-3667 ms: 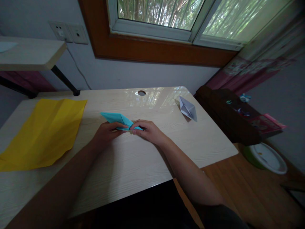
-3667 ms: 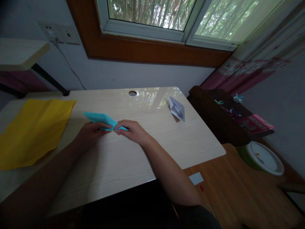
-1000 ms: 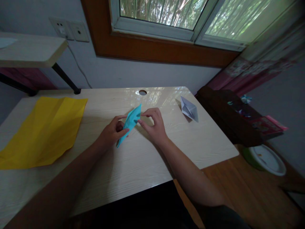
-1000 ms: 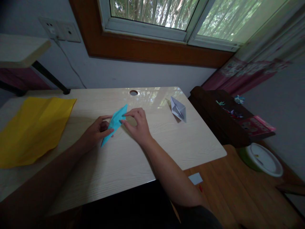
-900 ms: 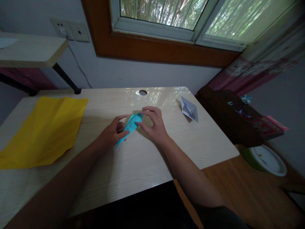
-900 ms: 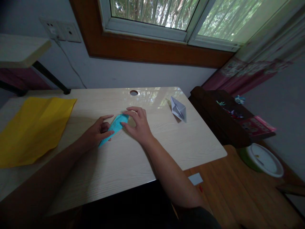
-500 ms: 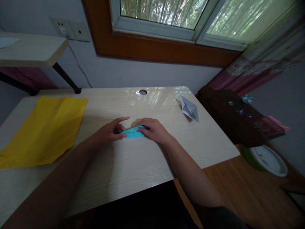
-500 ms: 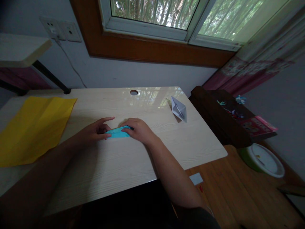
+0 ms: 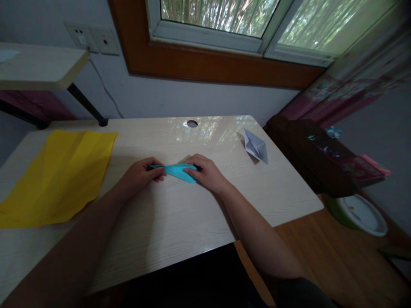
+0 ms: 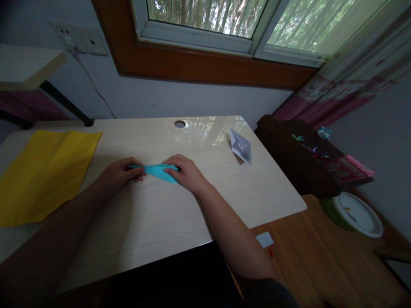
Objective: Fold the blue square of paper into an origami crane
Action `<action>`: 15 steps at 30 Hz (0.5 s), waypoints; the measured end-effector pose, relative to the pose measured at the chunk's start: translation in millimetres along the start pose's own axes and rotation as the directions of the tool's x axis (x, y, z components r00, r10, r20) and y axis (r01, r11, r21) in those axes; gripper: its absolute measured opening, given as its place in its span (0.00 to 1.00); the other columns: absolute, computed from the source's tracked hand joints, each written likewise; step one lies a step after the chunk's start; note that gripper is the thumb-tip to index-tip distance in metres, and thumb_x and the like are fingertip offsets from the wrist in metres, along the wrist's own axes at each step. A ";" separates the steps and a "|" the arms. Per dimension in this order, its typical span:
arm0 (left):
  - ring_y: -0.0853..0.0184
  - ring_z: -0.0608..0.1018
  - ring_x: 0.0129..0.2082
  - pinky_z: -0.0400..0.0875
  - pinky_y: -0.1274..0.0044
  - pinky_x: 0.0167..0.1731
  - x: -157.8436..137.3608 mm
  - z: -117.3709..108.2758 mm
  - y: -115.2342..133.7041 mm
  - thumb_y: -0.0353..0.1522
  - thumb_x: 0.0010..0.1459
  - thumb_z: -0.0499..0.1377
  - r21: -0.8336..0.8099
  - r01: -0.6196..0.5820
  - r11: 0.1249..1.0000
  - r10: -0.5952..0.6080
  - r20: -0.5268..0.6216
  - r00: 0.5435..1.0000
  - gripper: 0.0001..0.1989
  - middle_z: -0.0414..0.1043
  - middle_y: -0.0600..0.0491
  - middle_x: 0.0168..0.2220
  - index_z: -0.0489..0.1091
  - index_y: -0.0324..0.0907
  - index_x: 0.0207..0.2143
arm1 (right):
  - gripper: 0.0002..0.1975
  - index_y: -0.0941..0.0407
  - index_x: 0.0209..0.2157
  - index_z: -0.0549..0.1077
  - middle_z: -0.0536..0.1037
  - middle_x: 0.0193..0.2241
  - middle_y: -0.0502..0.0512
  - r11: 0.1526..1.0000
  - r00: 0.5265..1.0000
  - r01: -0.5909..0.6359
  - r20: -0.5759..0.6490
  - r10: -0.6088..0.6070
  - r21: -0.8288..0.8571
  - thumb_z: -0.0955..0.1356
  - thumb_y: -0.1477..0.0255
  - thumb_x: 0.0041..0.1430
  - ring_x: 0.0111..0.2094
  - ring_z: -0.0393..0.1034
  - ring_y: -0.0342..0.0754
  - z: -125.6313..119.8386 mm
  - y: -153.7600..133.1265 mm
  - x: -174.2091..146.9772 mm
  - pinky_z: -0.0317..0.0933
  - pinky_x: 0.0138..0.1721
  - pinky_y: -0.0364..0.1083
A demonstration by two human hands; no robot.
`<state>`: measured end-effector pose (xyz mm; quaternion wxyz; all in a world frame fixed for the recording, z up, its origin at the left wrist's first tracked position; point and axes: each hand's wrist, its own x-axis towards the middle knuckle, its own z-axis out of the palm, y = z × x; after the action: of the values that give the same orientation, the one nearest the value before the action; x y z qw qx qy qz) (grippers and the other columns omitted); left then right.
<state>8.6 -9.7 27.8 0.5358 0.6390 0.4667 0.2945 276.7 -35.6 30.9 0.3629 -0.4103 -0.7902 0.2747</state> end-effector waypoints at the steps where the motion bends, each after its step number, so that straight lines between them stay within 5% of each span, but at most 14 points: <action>1: 0.63 0.79 0.28 0.74 0.73 0.32 0.1 0.5 -1.1 0.45 0.57 0.66 0.052 -0.020 0.998 0.020 0.003 1.000 0.16 0.80 0.52 0.29 0.77 0.42 0.37 | 0.08 0.54 0.45 0.79 0.80 0.42 0.57 1.000 1.000 0.006 0.011 -0.006 -0.017 0.69 0.68 0.68 0.45 0.73 0.49 0.6 0.9 0.2 0.65 0.49 0.49; 8: 0.59 0.76 0.40 0.67 0.67 0.46 0.3 8.8 -1.1 0.39 0.61 0.62 0.489 -0.369 0.791 0.391 0.060 0.918 0.10 0.79 0.50 0.37 0.79 0.44 0.37 | 0.05 0.55 0.39 0.79 0.81 0.37 0.54 0.982 0.996 0.071 0.063 -0.060 -0.175 0.70 0.69 0.67 0.41 0.72 0.48 5.9 12.0 -0.1 0.61 0.50 0.50; 15: 0.58 0.73 0.41 0.66 0.66 0.46 1.7 11.1 -6.9 0.36 0.63 0.62 0.574 -0.458 0.679 0.450 0.168 0.877 0.09 0.76 0.48 0.38 0.79 0.44 0.42 | 0.06 0.55 0.43 0.78 0.80 0.40 0.56 0.971 0.992 0.092 0.106 -0.070 -0.218 0.70 0.69 0.68 0.44 0.71 0.50 6.2 9.1 -0.3 0.60 0.50 0.50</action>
<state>17.1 -12.8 18.2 0.2199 0.8716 0.3586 0.2515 276.0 -32.0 20.5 0.2866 -0.4018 -0.8489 0.1889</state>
